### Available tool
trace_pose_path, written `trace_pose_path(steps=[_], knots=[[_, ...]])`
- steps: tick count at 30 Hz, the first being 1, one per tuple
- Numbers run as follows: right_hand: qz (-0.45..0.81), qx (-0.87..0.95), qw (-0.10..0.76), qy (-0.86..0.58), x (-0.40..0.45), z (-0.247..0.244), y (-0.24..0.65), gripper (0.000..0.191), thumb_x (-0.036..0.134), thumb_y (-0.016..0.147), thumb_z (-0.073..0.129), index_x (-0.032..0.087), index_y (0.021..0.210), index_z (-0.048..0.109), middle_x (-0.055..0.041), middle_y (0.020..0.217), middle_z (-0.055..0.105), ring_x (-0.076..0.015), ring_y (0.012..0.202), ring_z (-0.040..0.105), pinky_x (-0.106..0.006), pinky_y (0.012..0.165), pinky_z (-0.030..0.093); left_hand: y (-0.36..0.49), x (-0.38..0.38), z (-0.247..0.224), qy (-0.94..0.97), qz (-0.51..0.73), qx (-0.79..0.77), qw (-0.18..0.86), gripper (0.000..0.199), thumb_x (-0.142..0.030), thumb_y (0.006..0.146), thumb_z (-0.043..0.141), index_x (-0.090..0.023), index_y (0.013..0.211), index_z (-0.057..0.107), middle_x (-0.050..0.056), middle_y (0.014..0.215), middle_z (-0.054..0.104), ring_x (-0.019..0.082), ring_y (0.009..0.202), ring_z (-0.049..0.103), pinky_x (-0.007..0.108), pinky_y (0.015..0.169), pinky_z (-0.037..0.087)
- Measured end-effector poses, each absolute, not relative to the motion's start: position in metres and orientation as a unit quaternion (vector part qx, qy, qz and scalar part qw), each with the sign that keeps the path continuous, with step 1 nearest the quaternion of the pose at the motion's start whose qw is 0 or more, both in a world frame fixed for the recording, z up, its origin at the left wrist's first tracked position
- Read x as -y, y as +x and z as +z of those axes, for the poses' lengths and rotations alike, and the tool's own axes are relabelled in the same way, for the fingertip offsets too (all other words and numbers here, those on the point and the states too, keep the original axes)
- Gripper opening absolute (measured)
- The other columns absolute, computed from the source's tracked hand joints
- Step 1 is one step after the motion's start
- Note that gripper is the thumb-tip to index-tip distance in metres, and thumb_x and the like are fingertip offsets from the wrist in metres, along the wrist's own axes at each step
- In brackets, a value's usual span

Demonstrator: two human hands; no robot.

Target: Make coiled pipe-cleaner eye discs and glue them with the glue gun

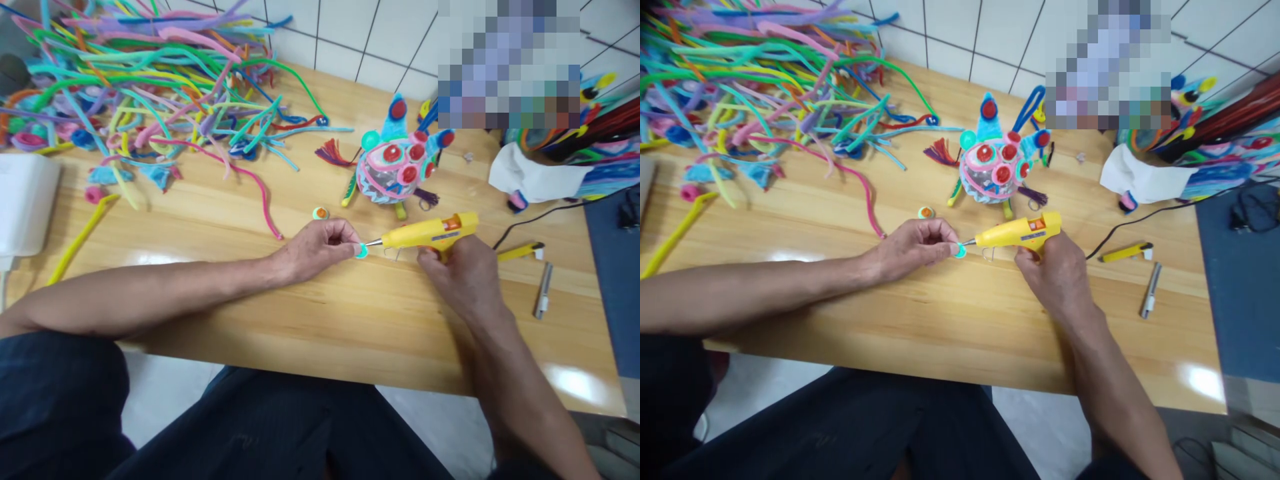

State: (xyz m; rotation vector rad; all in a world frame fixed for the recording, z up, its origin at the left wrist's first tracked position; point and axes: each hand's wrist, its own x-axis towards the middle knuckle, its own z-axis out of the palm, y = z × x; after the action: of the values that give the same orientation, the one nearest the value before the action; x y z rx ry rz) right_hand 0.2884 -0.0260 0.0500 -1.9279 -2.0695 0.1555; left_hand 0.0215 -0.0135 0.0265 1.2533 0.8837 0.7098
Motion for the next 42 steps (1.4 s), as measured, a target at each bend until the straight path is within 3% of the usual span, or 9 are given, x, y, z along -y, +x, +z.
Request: trace_pose_path(steps=[8, 22, 27, 32, 38, 42], knots=[[0.065, 0.733, 0.127, -0.665, 0.028, 0.054, 0.291, 0.02, 0.03, 0.079, 0.055, 0.026, 0.067, 0.04, -0.0008, 0.06, 0.047, -0.0209, 0.06, 0.051, -0.034, 0.06, 0.036, 0.021, 0.014, 0.027, 0.553, 0.308, -0.391, 0.668, 0.017, -0.03, 0.087, 0.072, -0.014, 0.085, 0.067, -0.004, 0.072, 0.057, 0.007, 0.062, 0.046, 0.023, 0.063, 0.038], [0.094, 0.726, 0.172, -0.659, 0.029, 0.052, 0.296, 0.021, 0.038, 0.081, 0.059, 0.026, 0.067, 0.05, -0.004, 0.064, 0.055, -0.023, 0.064, 0.055, -0.036, 0.059, 0.044, 0.021, 0.014, 0.026, 0.552, 0.302, -0.402, 0.665, 0.016, -0.031, 0.087, 0.071, -0.015, 0.085, 0.067, -0.004, 0.071, 0.056, 0.008, 0.063, 0.046, 0.023, 0.062, 0.039], [0.175, 0.673, 0.216, -0.686, 0.029, 0.055, 0.295, 0.027, 0.05, 0.081, 0.071, 0.025, 0.078, 0.061, -0.0024, 0.066, 0.063, -0.0223, 0.061, 0.059, -0.037, 0.059, 0.049, 0.02, 0.014, 0.026, 0.56, 0.302, -0.404, 0.657, 0.02, -0.034, 0.087, 0.072, -0.016, 0.086, 0.066, -0.004, 0.072, 0.059, 0.008, 0.063, 0.048, 0.022, 0.061, 0.04], [0.228, 0.647, 0.348, -0.639, 0.031, 0.049, 0.296, 0.029, 0.05, 0.089, 0.067, 0.026, 0.106, 0.064, -0.0068, 0.102, 0.073, -0.0264, 0.092, 0.069, -0.044, 0.081, 0.057, 0.019, 0.015, 0.025, 0.577, 0.29, -0.412, 0.643, 0.023, -0.039, 0.088, 0.072, -0.016, 0.087, 0.066, -0.005, 0.069, 0.055, 0.009, 0.062, 0.046, 0.023, 0.06, 0.039], [0.341, 0.629, 0.377, -0.588, 0.028, 0.05, 0.302, 0.038, 0.06, 0.089, 0.069, 0.026, 0.104, 0.063, -0.0049, 0.1, 0.076, -0.025, 0.093, 0.072, -0.044, 0.085, 0.058, 0.02, 0.015, 0.025, 0.575, 0.292, -0.41, 0.646, 0.025, -0.04, 0.088, 0.072, -0.016, 0.086, 0.066, -0.005, 0.066, 0.053, 0.009, 0.061, 0.044, 0.023, 0.059, 0.037], [0.43, 0.606, 0.355, -0.567, 0.027, 0.05, 0.309, 0.034, 0.057, 0.086, 0.071, 0.027, 0.101, 0.066, -0.0032, 0.093, 0.077, -0.0255, 0.09, 0.073, -0.043, 0.082, 0.058, 0.02, 0.016, 0.024, 0.584, 0.292, -0.404, 0.64, 0.025, -0.04, 0.088, 0.072, -0.016, 0.086, 0.066, -0.004, 0.071, 0.057, 0.01, 0.065, 0.047, 0.023, 0.061, 0.038]])
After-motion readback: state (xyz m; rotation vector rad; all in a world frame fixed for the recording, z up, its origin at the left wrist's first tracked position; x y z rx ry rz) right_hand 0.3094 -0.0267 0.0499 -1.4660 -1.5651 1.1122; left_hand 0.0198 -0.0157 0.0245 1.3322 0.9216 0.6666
